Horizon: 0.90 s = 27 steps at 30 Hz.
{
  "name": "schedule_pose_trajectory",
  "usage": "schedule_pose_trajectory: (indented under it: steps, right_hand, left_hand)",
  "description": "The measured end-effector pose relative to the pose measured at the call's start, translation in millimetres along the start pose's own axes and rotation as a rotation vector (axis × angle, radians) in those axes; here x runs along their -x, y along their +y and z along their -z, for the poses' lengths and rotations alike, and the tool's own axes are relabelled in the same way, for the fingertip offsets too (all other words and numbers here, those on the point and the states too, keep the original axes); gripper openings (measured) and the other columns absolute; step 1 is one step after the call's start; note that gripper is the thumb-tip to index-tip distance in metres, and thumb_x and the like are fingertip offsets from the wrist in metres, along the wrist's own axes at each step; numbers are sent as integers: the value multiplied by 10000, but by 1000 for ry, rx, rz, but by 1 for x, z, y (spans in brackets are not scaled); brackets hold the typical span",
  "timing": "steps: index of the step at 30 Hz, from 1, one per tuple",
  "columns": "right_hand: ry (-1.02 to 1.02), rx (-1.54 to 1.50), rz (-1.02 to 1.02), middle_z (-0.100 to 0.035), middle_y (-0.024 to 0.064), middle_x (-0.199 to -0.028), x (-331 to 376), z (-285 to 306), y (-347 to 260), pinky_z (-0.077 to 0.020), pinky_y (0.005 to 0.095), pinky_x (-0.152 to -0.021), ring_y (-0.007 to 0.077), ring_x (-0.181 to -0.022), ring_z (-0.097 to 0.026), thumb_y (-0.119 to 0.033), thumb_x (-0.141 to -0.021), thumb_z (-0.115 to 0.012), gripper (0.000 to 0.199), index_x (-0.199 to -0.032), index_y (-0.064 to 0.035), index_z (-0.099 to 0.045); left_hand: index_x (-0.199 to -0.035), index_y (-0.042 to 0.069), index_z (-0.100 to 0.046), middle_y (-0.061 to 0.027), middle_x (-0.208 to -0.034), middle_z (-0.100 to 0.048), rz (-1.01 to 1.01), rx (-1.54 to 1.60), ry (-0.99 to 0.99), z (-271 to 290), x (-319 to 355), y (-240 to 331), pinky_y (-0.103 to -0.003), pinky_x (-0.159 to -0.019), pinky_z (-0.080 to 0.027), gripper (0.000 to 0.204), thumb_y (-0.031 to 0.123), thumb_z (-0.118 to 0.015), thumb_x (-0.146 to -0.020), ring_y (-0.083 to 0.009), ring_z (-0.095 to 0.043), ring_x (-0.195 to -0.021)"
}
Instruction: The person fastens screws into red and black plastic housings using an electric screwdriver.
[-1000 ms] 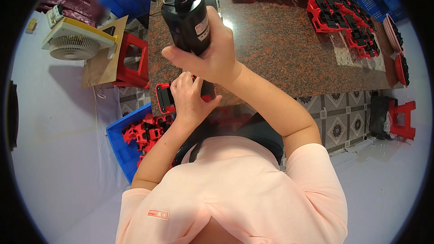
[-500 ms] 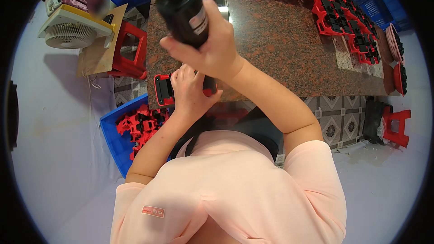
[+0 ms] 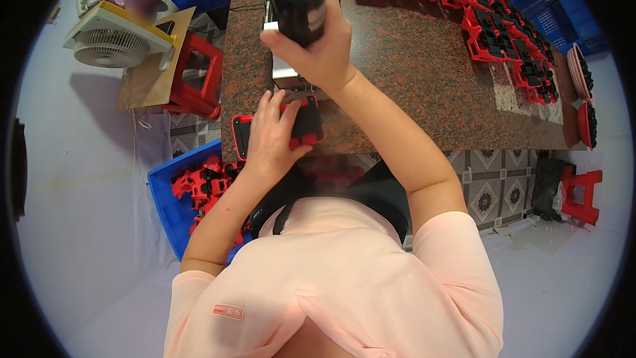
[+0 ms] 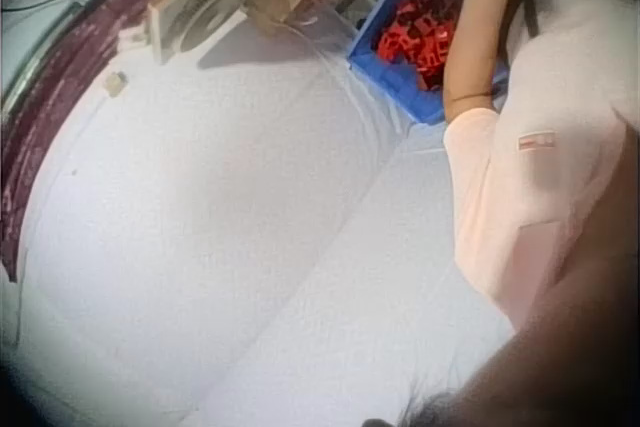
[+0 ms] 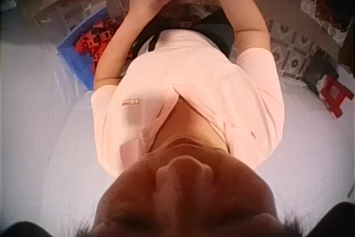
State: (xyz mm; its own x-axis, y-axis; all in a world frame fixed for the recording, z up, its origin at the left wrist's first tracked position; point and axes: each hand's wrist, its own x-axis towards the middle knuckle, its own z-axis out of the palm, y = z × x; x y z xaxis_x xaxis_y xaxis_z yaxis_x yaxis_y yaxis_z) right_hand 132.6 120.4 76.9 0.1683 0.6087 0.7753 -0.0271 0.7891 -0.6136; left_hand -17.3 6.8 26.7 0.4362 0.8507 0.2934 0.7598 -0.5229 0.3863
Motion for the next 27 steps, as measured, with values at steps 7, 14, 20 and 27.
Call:
schedule_pose_trajectory:
  steps: [7, 14, 20, 27]
  right_hand:
    - [-53, -224, -247, -632, 7, -760, -24, 5, -37, -483, 213, -520, 63, -581, -592, -136, -860, -766, 268, -952, -39, -535]
    - [-193, -172, -245, -614, 129, -804, 14, 10, -91, -523, 281, -580, 170, -647, -618, -436, -854, -735, 654, -1173, 42, -423]
    - [-148, -188, -299, -615, 130, -821, 24, 9, -91, -531, 289, -597, 170, -670, -613, -404, -812, -783, 673, -1170, 41, -427]
    - [-193, -130, -208, -623, 116, -798, 30, 10, -78, -496, 281, -611, 159, -671, -600, -252, -832, -764, 539, -1165, 34, -450]
  left_hand:
    - [-1285, 84, -524, -138, -1201, -527, 41, -98, 24, 3, 3, -19, -475, -969, -382, 819, 312, -879, -583, -340, -492, -1147]
    - [-1282, 87, -532, -100, -1113, -557, 32, -119, 24, 1, 0, -20, -457, -944, -382, 814, 312, -883, -583, -311, -510, -1086]
    - [-1275, 86, -538, -77, -1066, -568, 40, -137, 6, 2, 1, -18, -456, -933, -384, 812, 305, -888, -575, -298, -519, -1063]
    - [-1271, 89, -539, -79, -1052, -564, 17, -130, 46, -1, 0, -19, -461, -927, -385, 816, 316, -891, -571, -305, -521, -1053]
